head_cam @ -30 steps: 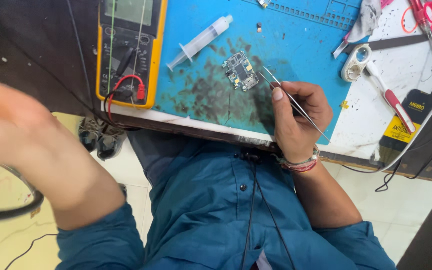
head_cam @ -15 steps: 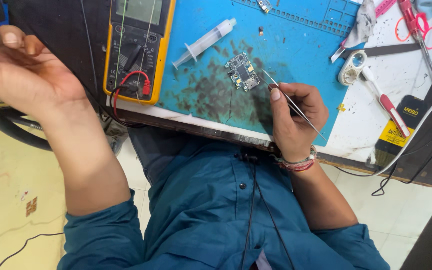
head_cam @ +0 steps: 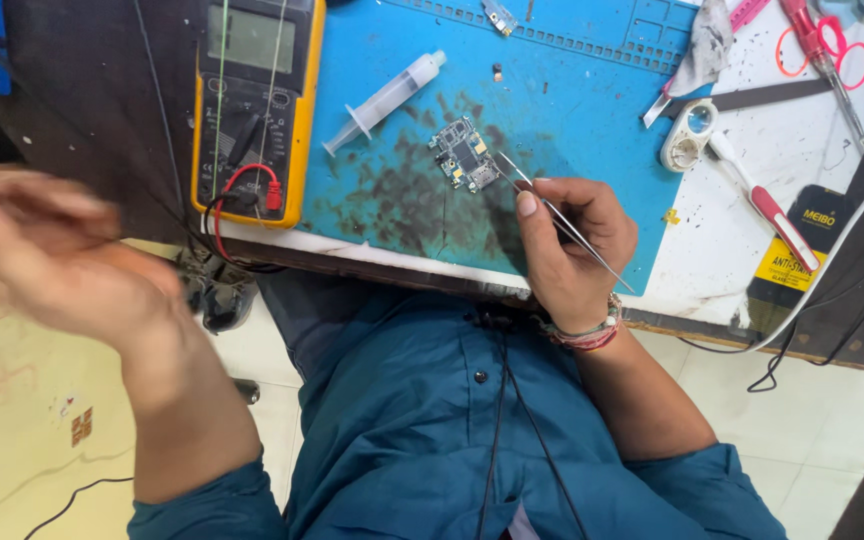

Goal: The person uses a soldering iron and tweezers to work on a small circuit board placed on a blue mat. They apply a substance from a syringe, clean the board with a white stick, and repeatedly solder components while holding the board steady.

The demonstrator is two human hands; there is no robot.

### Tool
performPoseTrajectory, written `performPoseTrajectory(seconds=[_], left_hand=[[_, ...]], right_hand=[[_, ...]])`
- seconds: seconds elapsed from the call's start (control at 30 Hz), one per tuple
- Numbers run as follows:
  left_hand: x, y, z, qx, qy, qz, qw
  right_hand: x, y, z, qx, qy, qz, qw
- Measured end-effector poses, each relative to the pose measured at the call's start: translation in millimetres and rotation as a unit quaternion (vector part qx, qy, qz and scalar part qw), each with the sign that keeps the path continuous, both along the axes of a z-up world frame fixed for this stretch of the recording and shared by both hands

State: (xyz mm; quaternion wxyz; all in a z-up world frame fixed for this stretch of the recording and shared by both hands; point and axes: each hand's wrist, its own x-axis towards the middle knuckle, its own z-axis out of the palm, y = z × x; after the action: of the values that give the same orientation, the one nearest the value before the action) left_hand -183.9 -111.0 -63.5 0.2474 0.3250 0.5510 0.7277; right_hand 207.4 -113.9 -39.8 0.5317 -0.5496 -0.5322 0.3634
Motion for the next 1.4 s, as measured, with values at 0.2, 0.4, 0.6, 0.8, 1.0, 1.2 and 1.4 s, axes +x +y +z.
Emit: performPoseTrajectory(seconds=[0.2,0.4,0.6,0.8,1.0,1.2,1.4], left_hand=[[-28,7,-10,-0.072,0.44,0.046,0.894],[4,-12,-2,-0.062,0.529,0.096,0.841],[139,-10,32,-0.075,0.561,-0.174,0.806],[198,22,58,-0.097,0.609,-0.227,0.754],[203,40,59,-0.11,0.574,-0.325,0.744],[186,51,55,-0.052,0.512,-0.437,0.737],[199,43,45,-0.046,0.501,-0.358,0.787]], right_hand=[[0,0,-1,0.01,-0.004,0.007,1.0],[0,2,4,0.011,-0.015,-0.003,1.0],[2,-2,-2,0.004,0.021,0.0,1.0],[2,-6,-5,0.0,0.088,-0.03,0.996],[5,-7,-6,0.007,0.093,-0.027,0.995],[6,-8,-5,0.004,0.081,-0.035,0.996],[8,-8,-4,-0.031,0.082,-0.03,0.996]])
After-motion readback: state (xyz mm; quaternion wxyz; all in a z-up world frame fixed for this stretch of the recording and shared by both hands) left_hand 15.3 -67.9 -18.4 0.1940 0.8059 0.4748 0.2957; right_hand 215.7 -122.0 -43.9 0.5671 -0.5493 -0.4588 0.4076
